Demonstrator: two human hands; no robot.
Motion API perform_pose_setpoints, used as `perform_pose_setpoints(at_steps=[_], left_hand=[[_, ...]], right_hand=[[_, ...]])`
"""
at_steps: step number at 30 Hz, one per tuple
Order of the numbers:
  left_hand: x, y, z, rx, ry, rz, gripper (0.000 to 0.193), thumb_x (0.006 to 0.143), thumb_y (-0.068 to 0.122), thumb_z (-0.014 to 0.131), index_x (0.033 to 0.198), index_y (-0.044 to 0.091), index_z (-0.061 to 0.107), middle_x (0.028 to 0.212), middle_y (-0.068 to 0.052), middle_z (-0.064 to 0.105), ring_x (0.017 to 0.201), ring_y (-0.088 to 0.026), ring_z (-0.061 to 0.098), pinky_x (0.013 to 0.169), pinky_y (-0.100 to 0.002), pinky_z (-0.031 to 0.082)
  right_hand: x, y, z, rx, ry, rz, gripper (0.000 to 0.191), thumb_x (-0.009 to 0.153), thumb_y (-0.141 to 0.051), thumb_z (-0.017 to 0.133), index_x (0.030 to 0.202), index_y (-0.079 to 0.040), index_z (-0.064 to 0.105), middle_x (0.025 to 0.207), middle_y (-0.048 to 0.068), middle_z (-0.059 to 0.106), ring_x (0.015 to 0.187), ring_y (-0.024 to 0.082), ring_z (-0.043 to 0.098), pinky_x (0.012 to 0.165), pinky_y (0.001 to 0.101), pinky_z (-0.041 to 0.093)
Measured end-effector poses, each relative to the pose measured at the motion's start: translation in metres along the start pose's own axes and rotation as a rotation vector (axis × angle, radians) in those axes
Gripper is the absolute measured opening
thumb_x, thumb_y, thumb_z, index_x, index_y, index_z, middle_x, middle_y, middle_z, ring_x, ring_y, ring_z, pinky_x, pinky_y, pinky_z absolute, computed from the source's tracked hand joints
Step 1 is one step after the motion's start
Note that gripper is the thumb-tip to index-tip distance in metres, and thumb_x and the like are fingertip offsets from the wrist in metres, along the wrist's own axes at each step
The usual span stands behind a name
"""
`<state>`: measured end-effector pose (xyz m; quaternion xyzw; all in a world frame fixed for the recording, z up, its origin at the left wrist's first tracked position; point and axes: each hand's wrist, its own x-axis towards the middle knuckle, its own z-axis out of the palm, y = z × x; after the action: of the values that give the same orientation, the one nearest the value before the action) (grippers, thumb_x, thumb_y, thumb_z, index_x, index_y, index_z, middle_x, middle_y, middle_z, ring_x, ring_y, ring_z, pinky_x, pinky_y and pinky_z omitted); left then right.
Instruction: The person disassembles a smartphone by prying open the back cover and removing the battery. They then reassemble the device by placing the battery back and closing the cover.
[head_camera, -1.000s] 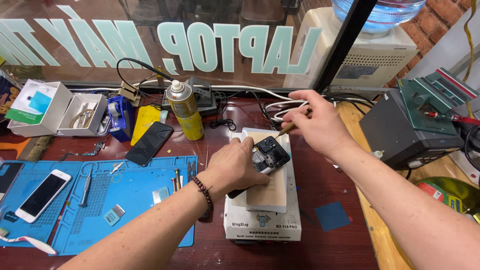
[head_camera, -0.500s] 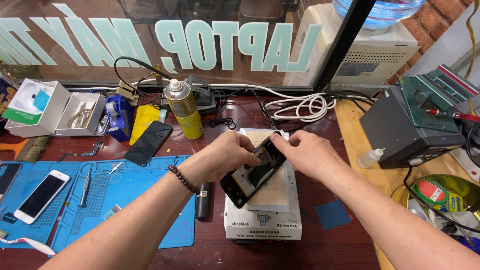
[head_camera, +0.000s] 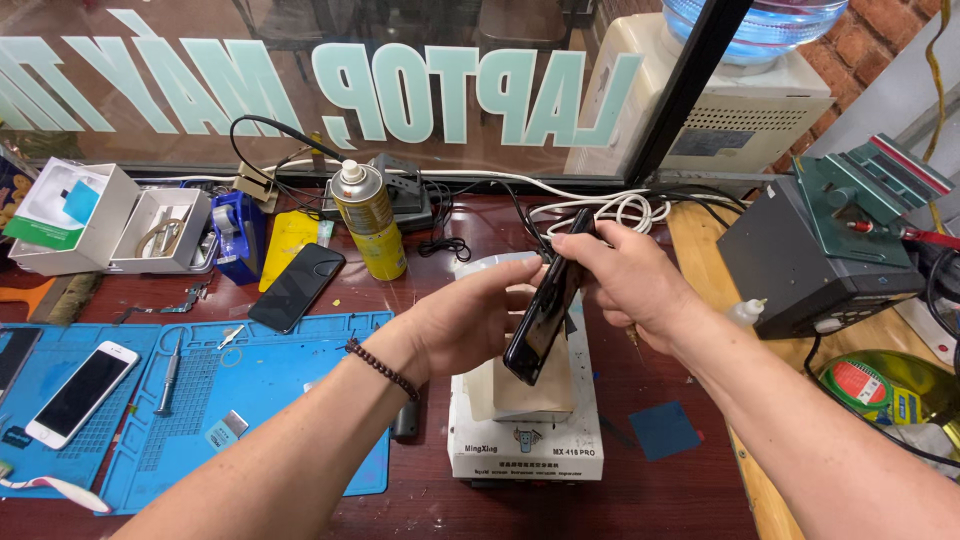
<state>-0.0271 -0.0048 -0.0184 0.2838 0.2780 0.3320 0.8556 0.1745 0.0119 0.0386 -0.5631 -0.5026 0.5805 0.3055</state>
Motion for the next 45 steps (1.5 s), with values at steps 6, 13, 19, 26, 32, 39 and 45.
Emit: perform_pose_setpoints(at_steps=[6,13,19,26,32,39,45], left_hand=[[-0.002,0.006,0.006,0.15,0.039,0.032,0.035,0.092,0.024,0.071,0.122,0.011,0.056,0.107,-0.003,0.068,0.098,-0.018,0.069,0.086,-0.047,0.062],[-0.005,-0.001,0.001,0.167,0.011,0.065,0.042,0.092,0.022,0.069,0.131,0.011,0.062,0.107,-0.001,0.066,0.094,-0.013,0.064,0.086,-0.047,0.064],[0.002,0.0,-0.014,0.163,-0.049,0.071,0.03,0.094,0.025,0.061,0.122,0.012,0.06,0.106,-0.004,0.069,0.092,-0.015,0.067,0.079,-0.041,0.06],[0.007,-0.004,-0.022,-0.145,0.02,0.015,0.04,0.094,0.029,0.054,0.12,0.0,0.061,0.11,-0.013,0.072,0.097,-0.024,0.071,0.09,-0.041,0.059],[0.009,-0.007,-0.021,-0.034,0.257,0.028,0.037,0.098,0.02,0.05,0.124,-0.004,0.061,0.117,-0.015,0.072,0.105,-0.026,0.071,0.095,-0.042,0.057],[0.014,-0.01,-0.018,0.393,0.464,0.008,0.031,0.093,0.003,0.057,0.123,-0.002,0.062,0.115,-0.014,0.072,0.102,-0.024,0.071,0.086,-0.04,0.061],[0.015,-0.007,-0.01,1.024,0.81,-0.003,0.036,0.082,0.013,0.073,0.116,0.001,0.068,0.089,-0.014,0.078,0.072,-0.021,0.076,0.063,-0.036,0.062]], right_hand=[[0.0,-0.003,0.001,0.04,-0.023,-0.024,0.039,0.086,-0.032,0.067,0.12,-0.016,0.062,0.065,-0.003,0.057,0.037,0.004,0.031,0.033,0.0253,0.018],[0.004,-0.008,-0.006,-0.037,-0.147,-0.049,0.045,0.088,-0.026,0.069,0.131,-0.011,0.067,0.059,-0.007,0.05,0.039,0.003,0.032,0.034,0.0238,0.02],[0.012,-0.005,-0.011,0.022,-0.16,-0.07,0.045,0.091,-0.026,0.06,0.135,-0.018,0.064,0.065,-0.005,0.05,0.04,0.003,0.036,0.033,0.0214,0.021],[0.017,-0.001,-0.019,0.17,-0.235,0.008,0.039,0.092,-0.029,0.058,0.13,-0.023,0.061,0.083,-0.007,0.06,0.045,0.001,0.038,0.033,0.0182,0.022],[0.026,0.024,-0.041,0.285,-0.19,0.112,0.034,0.095,-0.038,0.053,0.12,-0.017,0.063,0.106,0.008,0.073,0.05,0.002,0.046,0.036,0.0176,0.024],[0.024,0.063,-0.07,0.654,-0.283,0.055,0.053,0.1,-0.042,0.039,0.12,-0.002,0.067,0.119,0.021,0.075,0.049,0.001,0.051,0.037,0.0169,0.035],[0.016,0.094,-0.091,0.636,0.06,0.214,0.055,0.094,-0.043,0.031,0.125,-0.007,0.058,0.125,0.023,0.065,0.066,0.012,0.063,0.044,0.0214,0.04]])
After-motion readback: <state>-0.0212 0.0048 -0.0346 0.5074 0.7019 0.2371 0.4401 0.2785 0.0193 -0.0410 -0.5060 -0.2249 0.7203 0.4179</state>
